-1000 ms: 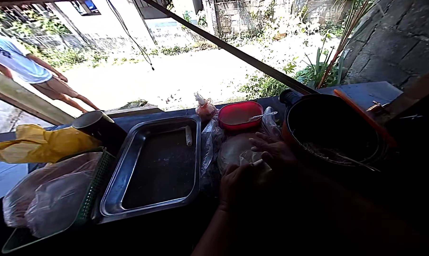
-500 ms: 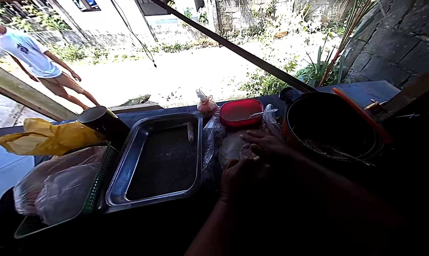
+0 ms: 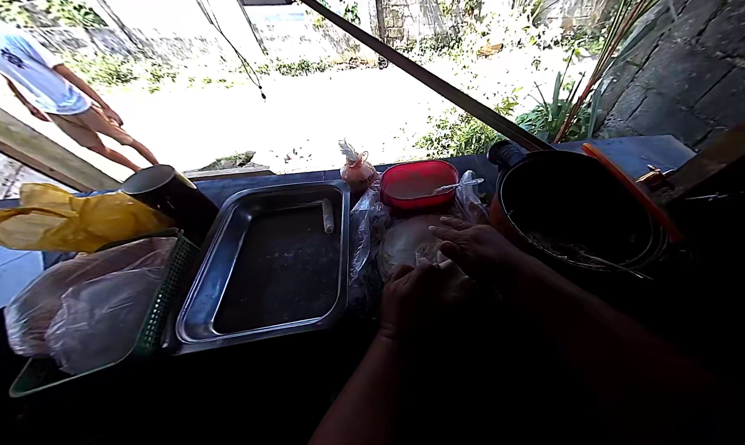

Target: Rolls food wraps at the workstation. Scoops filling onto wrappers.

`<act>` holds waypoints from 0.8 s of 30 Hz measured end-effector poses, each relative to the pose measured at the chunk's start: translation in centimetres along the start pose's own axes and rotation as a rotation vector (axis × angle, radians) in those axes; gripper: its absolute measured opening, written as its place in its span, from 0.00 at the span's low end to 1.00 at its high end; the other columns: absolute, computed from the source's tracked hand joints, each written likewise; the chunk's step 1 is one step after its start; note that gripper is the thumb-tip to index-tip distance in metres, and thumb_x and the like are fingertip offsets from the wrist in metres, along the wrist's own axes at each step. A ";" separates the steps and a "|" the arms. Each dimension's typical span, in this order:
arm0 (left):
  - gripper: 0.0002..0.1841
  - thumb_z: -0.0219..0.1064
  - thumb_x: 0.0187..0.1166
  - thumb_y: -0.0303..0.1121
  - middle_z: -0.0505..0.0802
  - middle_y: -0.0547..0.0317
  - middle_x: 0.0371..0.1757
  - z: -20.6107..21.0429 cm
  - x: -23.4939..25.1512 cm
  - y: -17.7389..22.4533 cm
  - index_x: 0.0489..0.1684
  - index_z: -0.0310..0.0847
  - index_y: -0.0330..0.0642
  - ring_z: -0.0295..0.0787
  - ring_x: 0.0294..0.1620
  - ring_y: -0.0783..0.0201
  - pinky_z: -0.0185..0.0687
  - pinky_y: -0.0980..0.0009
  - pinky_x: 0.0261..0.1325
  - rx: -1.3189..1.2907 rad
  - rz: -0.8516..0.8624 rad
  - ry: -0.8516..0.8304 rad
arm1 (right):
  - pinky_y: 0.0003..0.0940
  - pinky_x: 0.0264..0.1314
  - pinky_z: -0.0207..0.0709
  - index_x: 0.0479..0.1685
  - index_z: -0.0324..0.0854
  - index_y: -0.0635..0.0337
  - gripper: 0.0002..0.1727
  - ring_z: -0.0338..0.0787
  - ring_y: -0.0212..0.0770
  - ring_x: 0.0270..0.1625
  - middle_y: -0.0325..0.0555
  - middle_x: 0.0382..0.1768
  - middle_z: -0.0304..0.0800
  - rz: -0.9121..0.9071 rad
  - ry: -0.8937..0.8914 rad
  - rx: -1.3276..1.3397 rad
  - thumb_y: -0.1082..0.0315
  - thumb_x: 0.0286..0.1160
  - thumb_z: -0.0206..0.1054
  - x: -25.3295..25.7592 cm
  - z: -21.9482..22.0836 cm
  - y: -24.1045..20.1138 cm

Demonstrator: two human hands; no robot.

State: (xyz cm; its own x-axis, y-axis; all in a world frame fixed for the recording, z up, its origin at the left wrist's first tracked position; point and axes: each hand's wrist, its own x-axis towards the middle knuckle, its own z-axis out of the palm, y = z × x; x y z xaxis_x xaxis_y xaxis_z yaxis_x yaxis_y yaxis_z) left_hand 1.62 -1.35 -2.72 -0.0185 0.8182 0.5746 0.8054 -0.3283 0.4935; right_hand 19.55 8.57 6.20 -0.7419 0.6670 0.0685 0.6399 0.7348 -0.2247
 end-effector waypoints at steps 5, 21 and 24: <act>0.10 0.64 0.84 0.41 0.97 0.72 0.42 0.0 0.2 -0.1 0.46 0.93 0.55 0.91 0.47 0.70 0.82 0.64 0.61 -0.004 0.001 0.000 | 0.63 0.98 0.31 0.84 0.75 0.47 0.42 0.68 0.41 0.90 0.41 0.81 0.81 0.056 0.038 0.037 0.37 0.91 0.25 -0.2 0.2 0.4; 0.14 0.64 0.84 0.44 0.98 0.73 0.51 -0.3 0.6 0.0 0.59 0.87 0.51 0.92 0.57 0.70 0.82 0.60 0.68 -0.088 -0.139 -0.081 | 0.38 0.75 0.78 0.54 0.92 0.48 0.14 0.92 0.36 0.61 0.36 0.50 0.97 -0.158 0.163 0.222 0.59 0.87 0.60 -2.1 3.3 2.0; 0.18 0.66 0.82 0.45 0.98 0.71 0.54 -0.7 1.1 0.3 0.64 0.86 0.49 0.91 0.60 0.67 0.82 0.58 0.70 -0.046 -0.086 -0.116 | 0.47 0.78 0.72 0.56 0.91 0.46 0.16 0.91 0.40 0.62 0.38 0.51 0.97 -0.154 0.102 0.156 0.59 0.88 0.56 -1.8 3.1 1.9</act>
State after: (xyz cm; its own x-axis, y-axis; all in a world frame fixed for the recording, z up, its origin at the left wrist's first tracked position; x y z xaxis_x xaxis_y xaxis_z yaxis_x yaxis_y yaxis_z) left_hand 1.42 -0.89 -1.47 -0.0152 0.8925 0.4508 0.7758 -0.2739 0.5684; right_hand 21.51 8.40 2.65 -0.7991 0.5637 0.2093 0.4766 0.8060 -0.3510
